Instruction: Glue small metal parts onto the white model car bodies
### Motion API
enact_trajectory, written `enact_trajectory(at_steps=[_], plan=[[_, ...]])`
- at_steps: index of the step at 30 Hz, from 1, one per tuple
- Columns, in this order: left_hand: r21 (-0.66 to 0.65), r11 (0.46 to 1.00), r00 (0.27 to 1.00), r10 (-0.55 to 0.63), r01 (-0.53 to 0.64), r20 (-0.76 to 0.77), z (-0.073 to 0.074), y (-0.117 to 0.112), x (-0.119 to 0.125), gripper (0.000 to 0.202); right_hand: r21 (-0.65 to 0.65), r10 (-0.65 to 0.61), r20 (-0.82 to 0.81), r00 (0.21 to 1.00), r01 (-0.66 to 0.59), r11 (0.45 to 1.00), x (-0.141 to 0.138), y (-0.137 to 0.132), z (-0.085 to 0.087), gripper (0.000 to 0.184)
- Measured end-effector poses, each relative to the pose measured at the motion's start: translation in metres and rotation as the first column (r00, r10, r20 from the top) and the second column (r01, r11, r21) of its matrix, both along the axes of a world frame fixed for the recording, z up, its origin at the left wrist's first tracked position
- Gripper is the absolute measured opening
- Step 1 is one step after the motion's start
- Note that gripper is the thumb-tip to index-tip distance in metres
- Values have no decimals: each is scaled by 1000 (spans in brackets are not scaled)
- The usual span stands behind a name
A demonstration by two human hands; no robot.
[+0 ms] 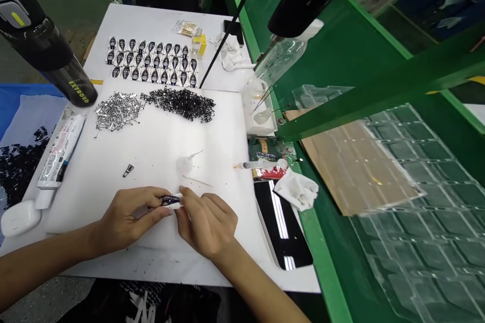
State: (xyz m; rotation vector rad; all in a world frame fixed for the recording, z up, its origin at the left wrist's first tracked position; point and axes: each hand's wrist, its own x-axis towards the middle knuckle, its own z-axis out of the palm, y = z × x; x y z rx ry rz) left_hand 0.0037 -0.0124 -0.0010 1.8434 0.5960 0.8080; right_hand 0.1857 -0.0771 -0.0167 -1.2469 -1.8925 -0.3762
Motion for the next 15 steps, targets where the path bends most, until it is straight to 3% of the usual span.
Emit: enact_trajectory(at_steps=[5,15], plan=[[74,997,1000,0,-2,19,-1,0,0,16,8,-24,37,999,23,1000,-1,0,1,20],[29,999,1000,15,-14,-14,0,-1,0,16,-16,-32,52,998,33,999,-1,1,2,17]])
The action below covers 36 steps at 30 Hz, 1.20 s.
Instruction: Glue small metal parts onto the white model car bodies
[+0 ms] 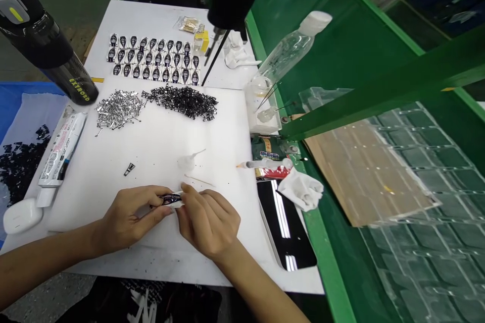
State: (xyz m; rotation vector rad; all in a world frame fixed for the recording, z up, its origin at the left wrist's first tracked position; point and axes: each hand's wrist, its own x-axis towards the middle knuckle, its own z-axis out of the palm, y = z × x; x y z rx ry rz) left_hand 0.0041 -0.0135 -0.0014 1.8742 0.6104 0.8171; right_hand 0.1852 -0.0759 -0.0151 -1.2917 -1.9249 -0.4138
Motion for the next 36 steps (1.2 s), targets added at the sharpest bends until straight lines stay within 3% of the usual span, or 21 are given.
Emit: enact_trajectory(at_steps=[15,28,36], plan=[[54,999,1000,11,-10,-6,-1,0,-1,13,14,15,-28,999,-14,1000,0,0,-2,12],[19,1000,999,-4,5,-43,2,0,-1,16,-2,17,-45,999,-17,1000,0,-1,-1,19],[24,1000,1000,-15,15,-10,1,-1,-2,10,40,-10,43,999,8,999,-2,-2,-3,14]])
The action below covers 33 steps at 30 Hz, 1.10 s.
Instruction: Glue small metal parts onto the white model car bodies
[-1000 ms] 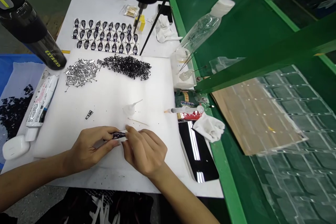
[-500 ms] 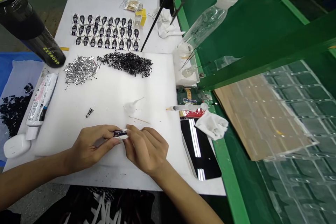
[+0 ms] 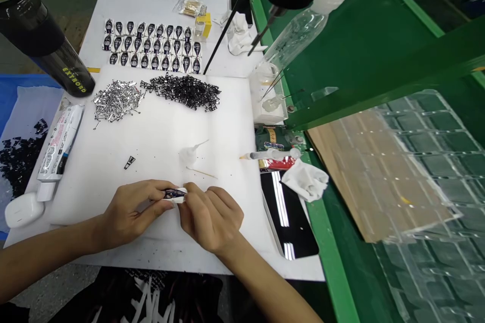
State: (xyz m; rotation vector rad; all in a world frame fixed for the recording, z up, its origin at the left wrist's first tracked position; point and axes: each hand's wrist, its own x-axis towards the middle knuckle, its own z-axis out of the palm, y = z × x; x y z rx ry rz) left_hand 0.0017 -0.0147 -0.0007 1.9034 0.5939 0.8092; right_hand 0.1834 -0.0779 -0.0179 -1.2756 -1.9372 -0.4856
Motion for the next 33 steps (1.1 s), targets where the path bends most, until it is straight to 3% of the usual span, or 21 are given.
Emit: enact_trajectory(at_steps=[6,16,25,30,33], plan=[[-21,1000,1000,14,-13,20,0,0,1,11,-26,-4,-42,999,3,1000,0,2,1,10],[-224,974,999,48,-44,12,0,0,2,10,-40,59,-112,992,-64,997,7,8,2,18],[-251,967,998,61,-52,30,-1,0,3,9,-103,81,-122,989,-94,990,10,10,-1,31],[-254,965,995,85,-69,53,-1,0,3,8,-213,161,-305,939,-232,949,13,6,4,35],[-238,968,996,87,-77,34,-1,0,1,9,-354,74,-449,890,-253,900,15,5,7,31]])
